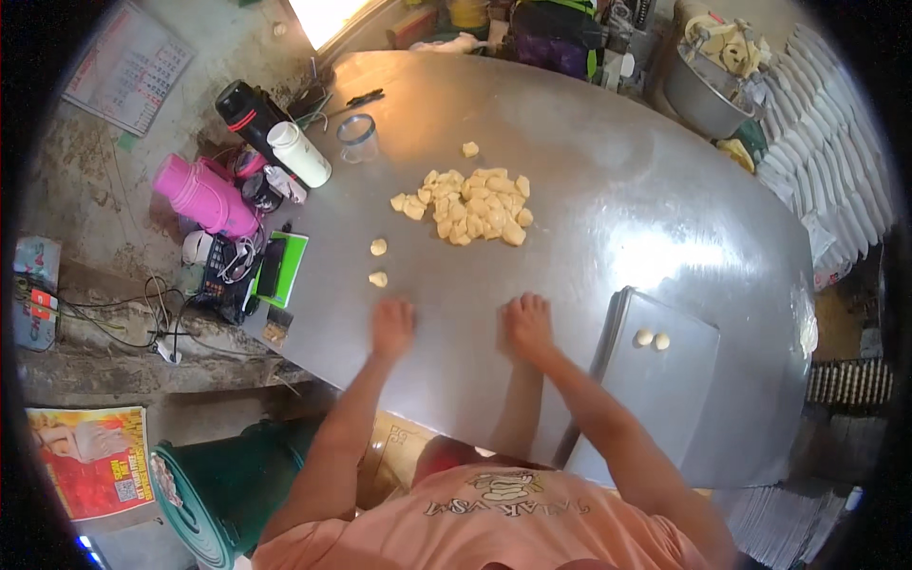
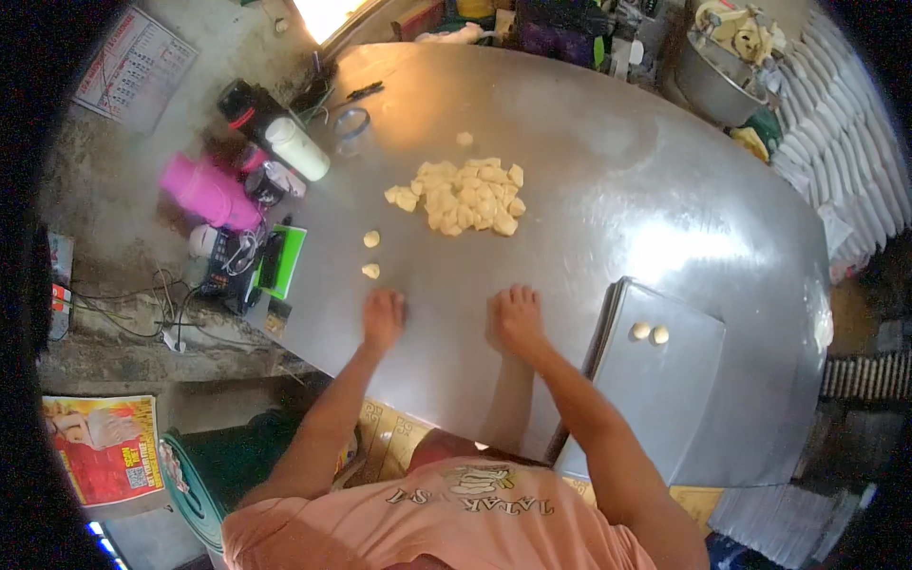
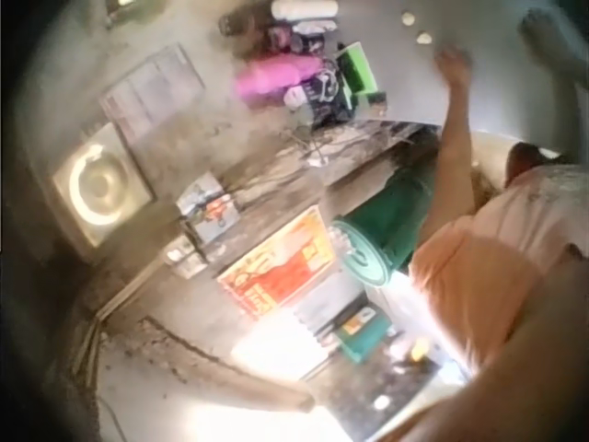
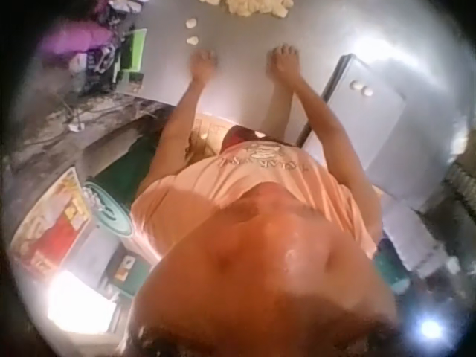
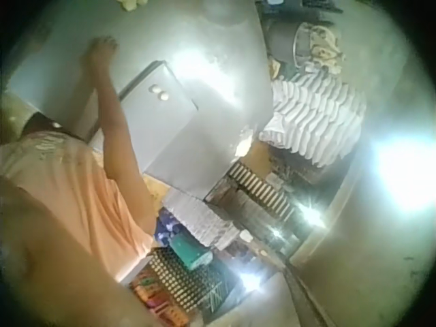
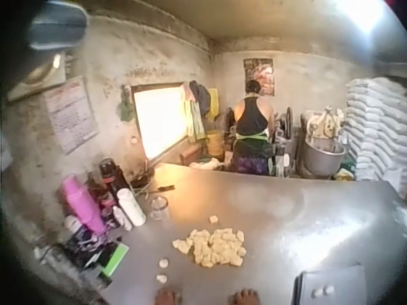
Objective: Rolling pieces of dough into small balls and arranging them on a metal baking tray.
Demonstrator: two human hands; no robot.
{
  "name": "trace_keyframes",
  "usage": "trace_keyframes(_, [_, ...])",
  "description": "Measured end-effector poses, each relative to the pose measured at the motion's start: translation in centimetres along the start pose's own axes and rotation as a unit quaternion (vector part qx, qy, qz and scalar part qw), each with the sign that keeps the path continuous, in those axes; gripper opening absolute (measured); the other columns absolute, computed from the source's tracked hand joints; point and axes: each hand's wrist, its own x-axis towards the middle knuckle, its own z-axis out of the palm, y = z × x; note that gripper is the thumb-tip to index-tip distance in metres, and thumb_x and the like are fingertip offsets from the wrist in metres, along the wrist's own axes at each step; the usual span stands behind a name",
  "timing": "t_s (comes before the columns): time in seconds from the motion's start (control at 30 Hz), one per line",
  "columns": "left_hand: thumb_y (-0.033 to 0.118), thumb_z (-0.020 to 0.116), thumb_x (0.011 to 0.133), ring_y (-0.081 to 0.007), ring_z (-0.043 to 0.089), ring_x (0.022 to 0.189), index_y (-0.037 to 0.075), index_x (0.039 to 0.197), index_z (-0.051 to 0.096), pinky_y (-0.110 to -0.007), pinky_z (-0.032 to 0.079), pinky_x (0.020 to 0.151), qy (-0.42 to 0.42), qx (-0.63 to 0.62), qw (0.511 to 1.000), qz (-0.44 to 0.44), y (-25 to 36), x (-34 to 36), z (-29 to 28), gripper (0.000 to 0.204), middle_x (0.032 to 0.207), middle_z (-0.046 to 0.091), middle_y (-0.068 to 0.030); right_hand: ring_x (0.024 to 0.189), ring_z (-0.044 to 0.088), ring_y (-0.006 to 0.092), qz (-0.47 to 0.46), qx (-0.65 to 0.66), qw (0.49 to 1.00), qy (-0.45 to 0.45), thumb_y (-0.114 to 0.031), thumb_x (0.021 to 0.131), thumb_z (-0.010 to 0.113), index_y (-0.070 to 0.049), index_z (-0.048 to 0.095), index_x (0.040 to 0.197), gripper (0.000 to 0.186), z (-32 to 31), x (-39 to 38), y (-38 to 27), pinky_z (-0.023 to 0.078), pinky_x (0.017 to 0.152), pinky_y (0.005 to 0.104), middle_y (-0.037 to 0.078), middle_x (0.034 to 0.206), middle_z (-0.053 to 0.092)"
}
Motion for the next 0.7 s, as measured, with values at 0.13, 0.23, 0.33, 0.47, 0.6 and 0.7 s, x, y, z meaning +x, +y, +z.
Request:
trace_keyframes(0.13, [0.018, 0.061, 0.100, -0.0391, 0.061, 0.112, 0.004, 0.111, 0.065, -0.056, 0.048, 0.091, 0.010, 0.022, 0.998, -0.062, 0.6, -4.3, -4.1, 0.018, 0.118, 0.066, -0.0190, 0.104, 0.056, 0.0382, 0.103, -0.031, 0.994, -0.031, -0.015, 0.100, 0.057, -0.002, 0.063, 0.109, 0.017, -3.6, -4.6, 0.8, 0.042, 0.092, 0.0535, 0.021, 0.104, 0.061])
trace_keyframes(0.23, [0.019, 0.060, 0.100, -0.0392, 0.061, 0.114, 0.003, 0.117, 0.066, -0.057, 0.048, 0.094, 0.059, 0.066, 0.996, 0.011, 4.1, -7.0, -4.8, 0.024, 0.121, 0.067, -0.0188, 0.105, 0.057, 0.0393, 0.106, -0.076, 0.991, -0.008, -0.016, 0.099, 0.058, -0.002, 0.063, 0.108, 0.017, -3.8, -8.0, -2.9, 0.043, 0.092, 0.0555, 0.021, 0.104, 0.061])
trace_keyframes(0.33, [0.017, 0.059, 0.105, -0.0424, 0.061, 0.107, 0.003, 0.114, 0.062, -0.052, 0.048, 0.096, -0.048, 0.031, 0.996, 0.074, 4.7, -3.3, -1.9, 0.017, 0.113, 0.065, -0.0208, 0.106, 0.057, 0.0402, 0.039, -0.038, 0.998, -0.014, -0.019, 0.099, 0.058, -0.001, 0.063, 0.109, 0.021, -0.5, -5.3, -4.3, 0.043, 0.094, 0.0558, 0.022, 0.108, 0.062])
trace_keyframes(0.47, [0.022, 0.056, 0.108, -0.0422, 0.065, 0.098, 0.005, 0.111, 0.063, -0.055, 0.053, 0.085, -0.009, -0.024, 0.998, -0.057, -0.4, 1.4, -0.2, 0.019, 0.104, 0.068, -0.0215, 0.106, 0.058, 0.0397, 0.010, -0.042, 0.998, -0.055, -0.018, 0.099, 0.057, -0.001, 0.063, 0.105, 0.018, 0.7, -0.2, 0.3, 0.044, 0.096, 0.0548, 0.022, 0.109, 0.063])
trace_keyframes(0.6, [0.022, 0.055, 0.109, -0.0422, 0.068, 0.090, 0.004, 0.109, 0.061, -0.056, 0.055, 0.076, 0.006, -0.116, 0.976, -0.186, -0.4, -5.7, -3.5, 0.020, 0.099, 0.070, -0.0198, 0.105, 0.057, 0.0404, 0.130, -0.054, 0.987, -0.073, -0.014, 0.096, 0.060, -0.003, 0.063, 0.100, 0.012, -3.9, -5.6, 1.0, 0.044, 0.097, 0.0552, 0.020, 0.104, 0.062])
trace_keyframes(0.7, [0.020, 0.056, 0.107, -0.0435, 0.065, 0.099, 0.004, 0.112, 0.062, -0.057, 0.052, 0.086, -0.049, -0.080, 0.994, -0.060, 2.9, -7.6, -3.1, 0.018, 0.105, 0.068, -0.0227, 0.103, 0.057, 0.0393, 0.095, -0.035, 0.995, -0.021, -0.013, 0.093, 0.063, -0.003, 0.064, 0.101, 0.013, -3.7, -8.3, -3.1, 0.045, 0.096, 0.0527, 0.018, 0.101, 0.062])
